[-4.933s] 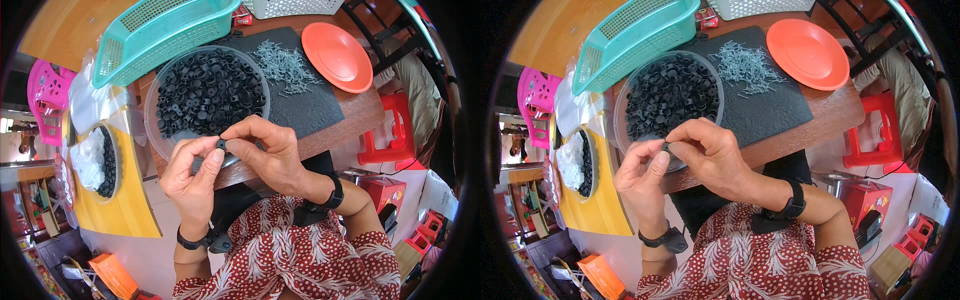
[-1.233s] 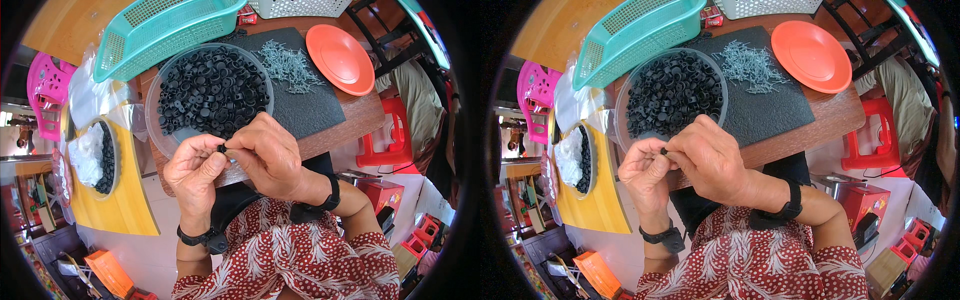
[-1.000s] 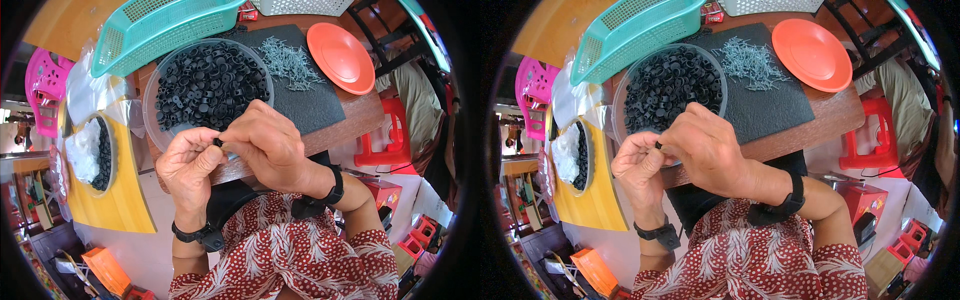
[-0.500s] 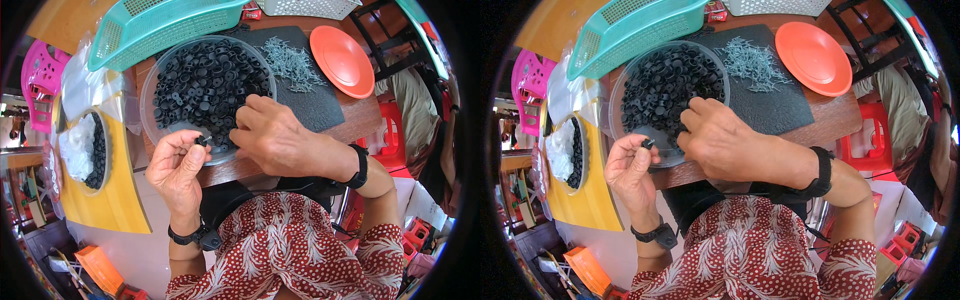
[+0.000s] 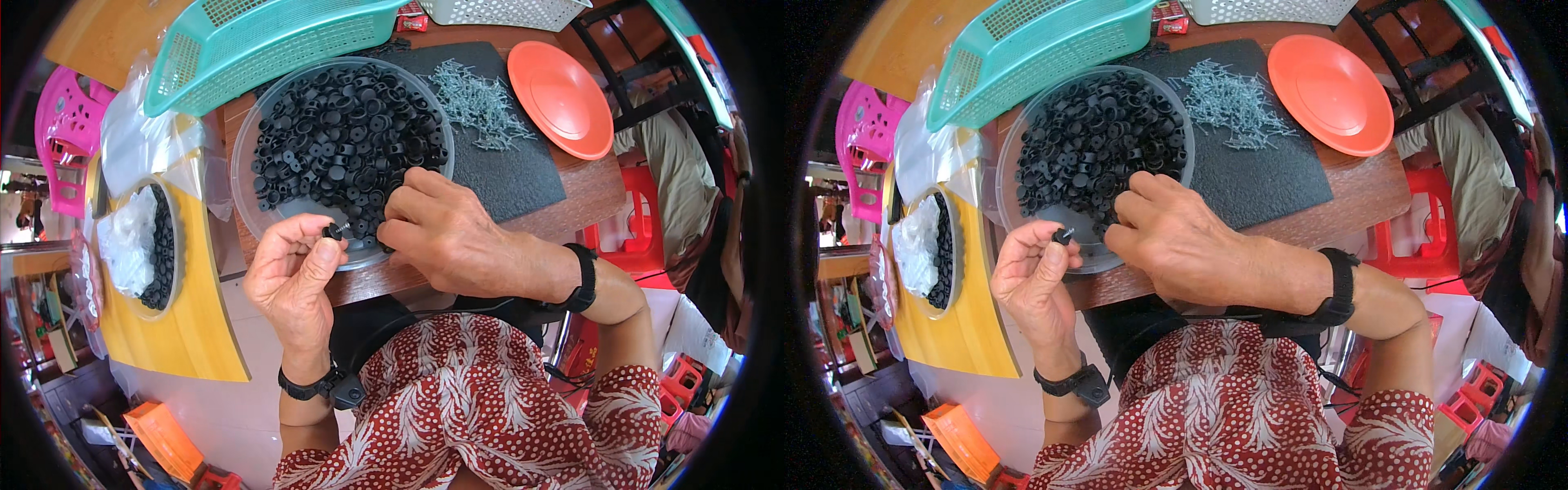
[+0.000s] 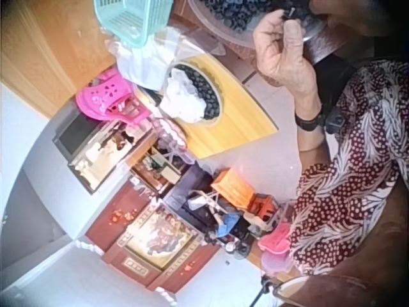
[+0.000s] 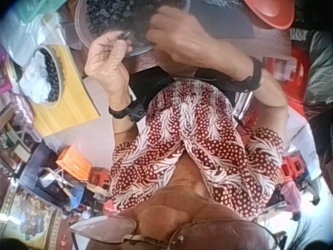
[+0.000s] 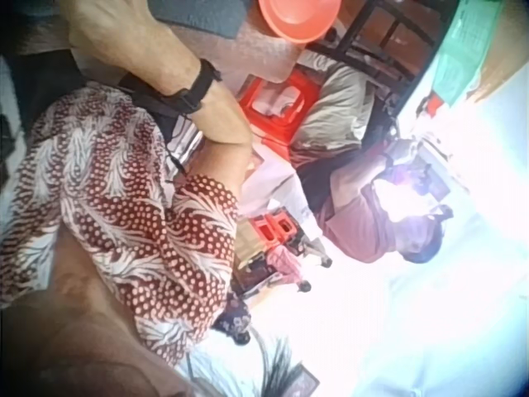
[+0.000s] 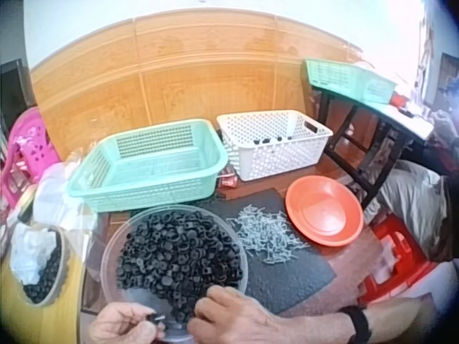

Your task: Assembling small black plastic components by hand in a factory environment.

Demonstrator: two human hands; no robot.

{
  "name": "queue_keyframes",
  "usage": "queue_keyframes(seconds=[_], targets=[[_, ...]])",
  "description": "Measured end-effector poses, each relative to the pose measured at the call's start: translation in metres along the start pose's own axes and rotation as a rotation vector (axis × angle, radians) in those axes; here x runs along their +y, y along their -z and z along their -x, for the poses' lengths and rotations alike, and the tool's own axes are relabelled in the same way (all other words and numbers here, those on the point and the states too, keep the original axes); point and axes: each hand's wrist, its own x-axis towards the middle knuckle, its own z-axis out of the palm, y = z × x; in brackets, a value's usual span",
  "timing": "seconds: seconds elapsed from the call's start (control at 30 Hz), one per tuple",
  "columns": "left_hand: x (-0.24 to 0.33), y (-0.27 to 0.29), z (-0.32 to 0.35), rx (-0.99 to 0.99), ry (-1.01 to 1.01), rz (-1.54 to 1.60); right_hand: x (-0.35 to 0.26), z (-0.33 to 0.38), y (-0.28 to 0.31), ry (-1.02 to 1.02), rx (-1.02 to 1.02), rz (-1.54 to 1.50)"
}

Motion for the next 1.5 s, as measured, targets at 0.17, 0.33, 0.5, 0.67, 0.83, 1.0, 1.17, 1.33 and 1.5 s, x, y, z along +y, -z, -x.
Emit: queue_keyframes(seconds=[0.17, 0.33, 0.5, 0.67, 0.83, 1.0, 1.17, 1.33, 1.5], targets=[[0.003, -0.001, 0.003, 0.000, -0.005, 0.034, -0.007, 0.002, -0.001, -0.153, 0.223, -0.159], [0.004, -0.017, 0.009, 0.022, 0.026, 0.035, -0.015, -0.002, -0.007, -0.240, 0.365, -0.172], [0.000, -0.017, 0.010, 0.037, -0.007, 0.064, -0.025, -0.004, -0.017, -0.271, 0.456, -0.212], [-0.001, -0.018, 0.011, 0.020, -0.025, 0.113, -0.025, -0.005, -0.017, -0.315, 0.515, -0.328], [0.000, -0.018, 0.010, -0.001, 0.012, 0.162, -0.033, -0.007, -0.014, -0.532, 0.521, -0.626], [-0.003, -0.014, 0.009, -0.035, 0.014, 0.231, -0.027, -0.004, -0.012, -0.499, 0.454, -0.683], [-0.001, -0.017, 0.009, -0.045, 0.021, 0.202, -0.028, -0.001, -0.005, -0.662, 0.418, -0.969], [0.006, -0.023, 0.011, 0.005, -0.008, 0.084, -0.023, 0.002, -0.003, -0.725, 0.431, -1.247], [0.008, -0.024, 0.015, -0.024, 0.004, 0.043, -0.020, 0.004, -0.002, -0.763, 0.412, -1.467]])
